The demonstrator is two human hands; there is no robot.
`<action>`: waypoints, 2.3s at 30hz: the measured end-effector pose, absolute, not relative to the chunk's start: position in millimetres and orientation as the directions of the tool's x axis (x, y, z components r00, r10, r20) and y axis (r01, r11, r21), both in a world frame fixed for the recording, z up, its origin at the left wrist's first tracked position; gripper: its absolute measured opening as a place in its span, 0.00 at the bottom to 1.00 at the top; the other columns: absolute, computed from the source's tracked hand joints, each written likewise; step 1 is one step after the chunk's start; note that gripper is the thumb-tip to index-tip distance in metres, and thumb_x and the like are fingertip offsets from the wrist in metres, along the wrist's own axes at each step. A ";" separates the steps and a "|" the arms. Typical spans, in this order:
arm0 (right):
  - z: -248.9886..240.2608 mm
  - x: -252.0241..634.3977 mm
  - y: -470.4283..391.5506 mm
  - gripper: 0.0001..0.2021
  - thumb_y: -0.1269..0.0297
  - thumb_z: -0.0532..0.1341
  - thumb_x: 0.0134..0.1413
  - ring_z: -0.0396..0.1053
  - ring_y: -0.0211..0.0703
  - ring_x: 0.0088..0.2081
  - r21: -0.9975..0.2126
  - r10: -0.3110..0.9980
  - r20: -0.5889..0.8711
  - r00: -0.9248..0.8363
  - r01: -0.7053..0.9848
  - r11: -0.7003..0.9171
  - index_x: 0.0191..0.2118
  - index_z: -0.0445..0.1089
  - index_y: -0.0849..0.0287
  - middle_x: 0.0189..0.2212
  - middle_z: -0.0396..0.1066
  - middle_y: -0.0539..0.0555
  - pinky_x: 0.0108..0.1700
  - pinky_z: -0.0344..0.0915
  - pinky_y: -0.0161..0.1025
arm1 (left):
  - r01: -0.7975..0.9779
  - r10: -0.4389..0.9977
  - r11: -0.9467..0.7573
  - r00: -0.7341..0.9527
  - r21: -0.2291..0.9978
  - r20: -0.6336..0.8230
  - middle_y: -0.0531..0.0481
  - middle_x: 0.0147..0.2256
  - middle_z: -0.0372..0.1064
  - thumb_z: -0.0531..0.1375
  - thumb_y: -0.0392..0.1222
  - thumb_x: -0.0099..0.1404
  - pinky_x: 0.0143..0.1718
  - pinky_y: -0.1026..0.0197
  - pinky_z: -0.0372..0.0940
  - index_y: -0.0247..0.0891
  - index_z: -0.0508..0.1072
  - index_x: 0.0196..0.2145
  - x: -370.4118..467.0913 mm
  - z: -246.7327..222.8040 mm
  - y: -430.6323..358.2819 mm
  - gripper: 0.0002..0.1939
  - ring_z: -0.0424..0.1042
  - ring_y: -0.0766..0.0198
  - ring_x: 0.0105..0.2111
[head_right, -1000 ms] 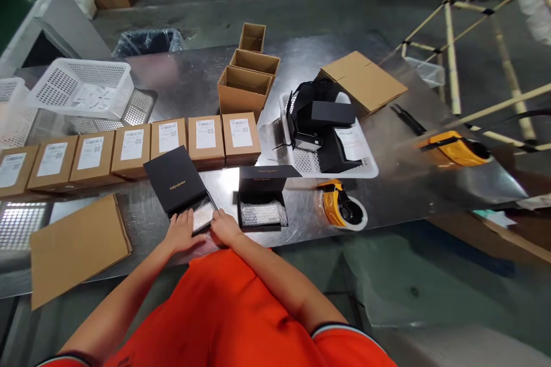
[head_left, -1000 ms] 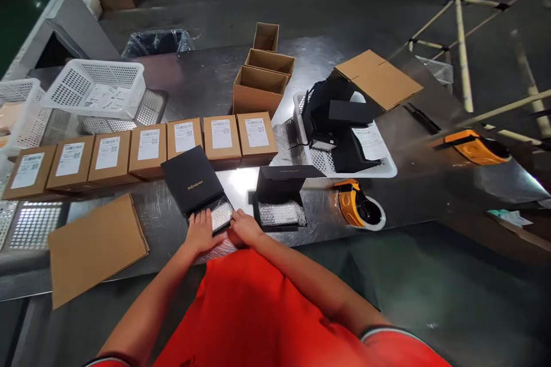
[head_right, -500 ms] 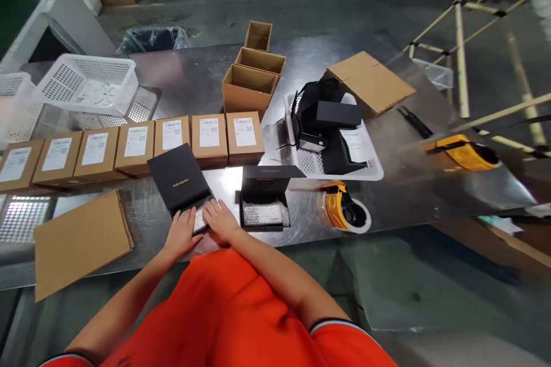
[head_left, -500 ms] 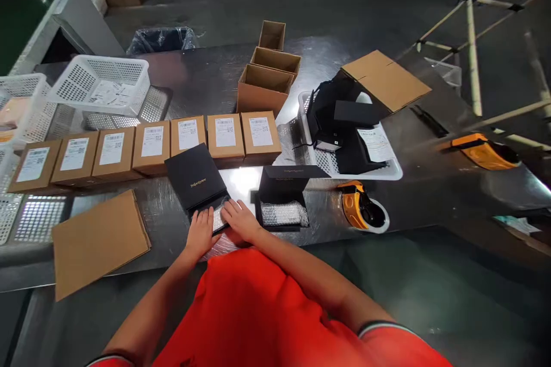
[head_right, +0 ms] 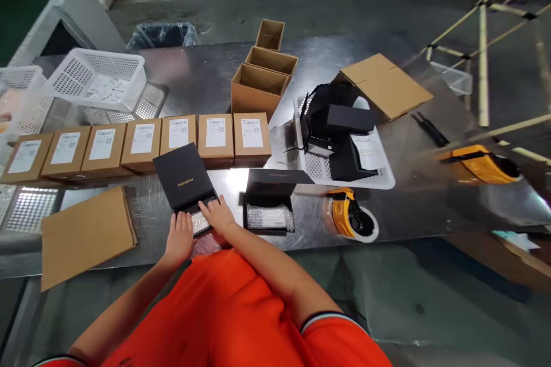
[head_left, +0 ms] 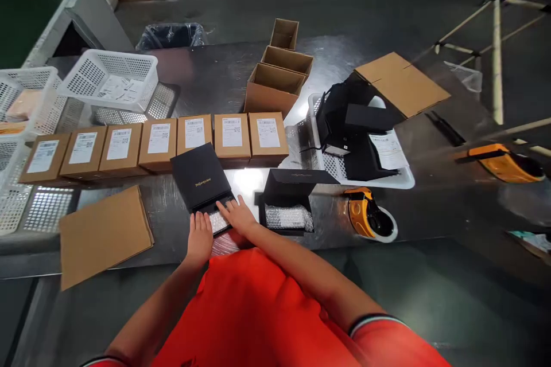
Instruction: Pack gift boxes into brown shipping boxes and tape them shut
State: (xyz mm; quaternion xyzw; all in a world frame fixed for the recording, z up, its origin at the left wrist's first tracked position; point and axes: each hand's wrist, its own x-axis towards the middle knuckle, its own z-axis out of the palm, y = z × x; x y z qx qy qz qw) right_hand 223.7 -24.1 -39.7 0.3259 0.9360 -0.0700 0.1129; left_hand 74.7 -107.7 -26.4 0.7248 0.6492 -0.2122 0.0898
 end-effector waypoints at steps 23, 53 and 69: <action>-33.4 235.9 -33.5 0.30 0.70 0.60 0.54 0.63 0.56 0.54 -0.211 0.598 -0.311 -0.739 0.667 0.714 0.63 0.56 0.71 0.53 0.67 0.70 0.62 0.51 0.55 | 0.953 0.888 -0.302 0.295 0.035 -0.353 0.33 0.60 0.63 0.57 0.40 0.59 0.67 0.41 0.39 0.26 0.58 0.63 50.4 -25.0 -102.1 0.35 0.57 0.45 0.63; -42.1 406.9 -48.8 0.38 0.67 0.65 0.41 0.55 0.58 0.60 -0.233 0.898 -0.271 -0.347 0.929 0.289 0.62 0.58 0.63 0.58 0.61 0.64 0.65 0.37 0.55 | 0.988 0.898 -0.145 0.154 0.055 -0.411 0.34 0.53 0.67 0.56 0.61 0.58 0.50 0.51 0.58 0.31 0.59 0.59 118.0 -42.1 -65.0 0.39 0.66 0.47 0.52; -49.1 406.6 -48.6 0.39 0.68 0.63 0.40 0.53 0.58 0.60 -0.239 0.902 -0.257 -0.346 0.927 0.288 0.63 0.58 0.62 0.59 0.61 0.64 0.65 0.34 0.54 | 0.992 0.899 -0.098 0.121 0.076 -0.422 0.36 0.52 0.67 0.57 0.63 0.56 0.50 0.52 0.57 0.33 0.59 0.60 120.3 -36.1 -63.5 0.42 0.66 0.48 0.51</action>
